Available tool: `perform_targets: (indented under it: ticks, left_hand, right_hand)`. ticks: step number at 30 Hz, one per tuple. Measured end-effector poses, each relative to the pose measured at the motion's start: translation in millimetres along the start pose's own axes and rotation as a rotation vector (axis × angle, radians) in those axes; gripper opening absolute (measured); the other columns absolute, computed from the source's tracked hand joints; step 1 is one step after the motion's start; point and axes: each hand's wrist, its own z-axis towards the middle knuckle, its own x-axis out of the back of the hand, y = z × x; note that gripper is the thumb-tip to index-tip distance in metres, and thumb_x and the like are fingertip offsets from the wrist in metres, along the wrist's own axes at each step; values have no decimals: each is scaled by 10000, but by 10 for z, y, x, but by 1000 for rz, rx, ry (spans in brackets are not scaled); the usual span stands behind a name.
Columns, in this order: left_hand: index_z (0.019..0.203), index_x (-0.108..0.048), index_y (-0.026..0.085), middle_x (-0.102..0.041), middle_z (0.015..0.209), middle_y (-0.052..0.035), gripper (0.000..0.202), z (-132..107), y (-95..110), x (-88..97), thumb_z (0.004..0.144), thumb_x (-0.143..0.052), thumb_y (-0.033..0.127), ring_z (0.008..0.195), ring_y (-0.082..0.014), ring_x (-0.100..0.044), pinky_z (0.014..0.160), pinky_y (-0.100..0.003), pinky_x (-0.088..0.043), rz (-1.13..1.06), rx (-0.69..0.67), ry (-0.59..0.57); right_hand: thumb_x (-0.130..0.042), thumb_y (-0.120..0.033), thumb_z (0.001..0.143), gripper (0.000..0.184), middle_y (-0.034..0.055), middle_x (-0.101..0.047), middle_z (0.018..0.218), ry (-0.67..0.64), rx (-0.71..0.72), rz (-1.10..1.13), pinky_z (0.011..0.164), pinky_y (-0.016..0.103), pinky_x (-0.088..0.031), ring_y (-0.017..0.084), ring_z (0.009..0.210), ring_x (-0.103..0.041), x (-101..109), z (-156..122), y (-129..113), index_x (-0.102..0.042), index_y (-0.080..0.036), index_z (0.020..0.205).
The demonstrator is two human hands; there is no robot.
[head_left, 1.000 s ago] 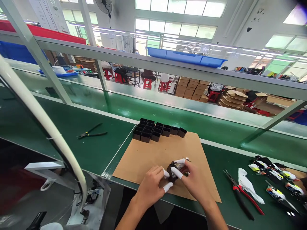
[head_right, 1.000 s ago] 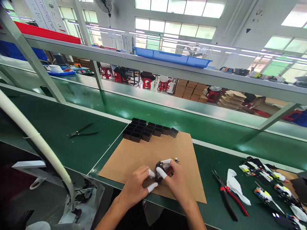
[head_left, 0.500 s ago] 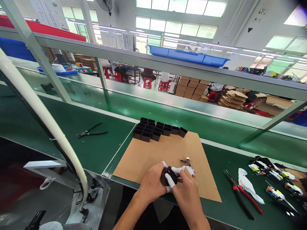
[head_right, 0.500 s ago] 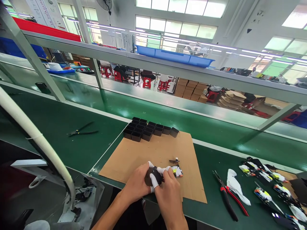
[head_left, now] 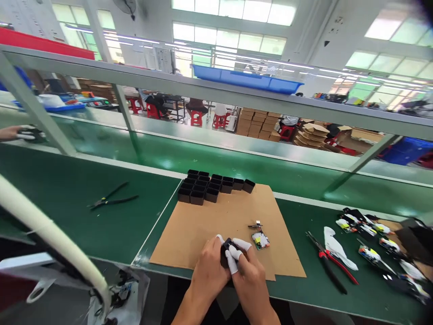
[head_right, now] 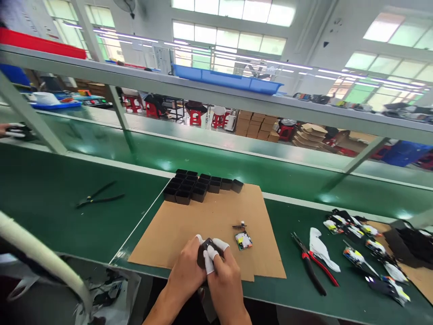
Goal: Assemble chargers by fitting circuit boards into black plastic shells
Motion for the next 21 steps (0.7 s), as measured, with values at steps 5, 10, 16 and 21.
perform_targets:
  ticks: [5,10,16,21]
  left_hand:
    - [963,-603,254,-724,942,-75,247,14,-68,71,766,-741,198,845,-291,-700,744,-406,-557,-173,9,-71]
    - [1106,-711,248,-824,947,-94,690,259,-436,182,599,-901,676,815,-332,-750,794,-464,-600,-777,195,-5]
    - [1046,-702,248,-845,996,-98,655,362,-632,121,681,-826,778,873,-343,-762,824,-448,-588,-915,206,56]
    - [1229,-728,240,-829,993,-80,676,239,-508,82,794,-767,756,905,-310,-746,835,-398,-566,-830,134,128]
  right_hand:
    - [-580,-157,1049,343,94,-767,1170,-50,-23,-22,894,352,-681,264,1033,-812,140,88,9,-765,-312,1293]
    - [-638,-212,1051,360,132,-773,1280,184,64,-67,968,377,-683,294,1137,-809,200,34,53,-752,-351,1364]
    - [-615,-210,1048,325,149,-808,1111,196,70,-155,828,356,-717,315,962,-857,27,-101,197,-798,-304,1299]
    - [-662,-158,1040,351,129,-799,1210,254,92,-109,907,293,-693,263,1067,-838,127,67,71,-769,-298,1344]
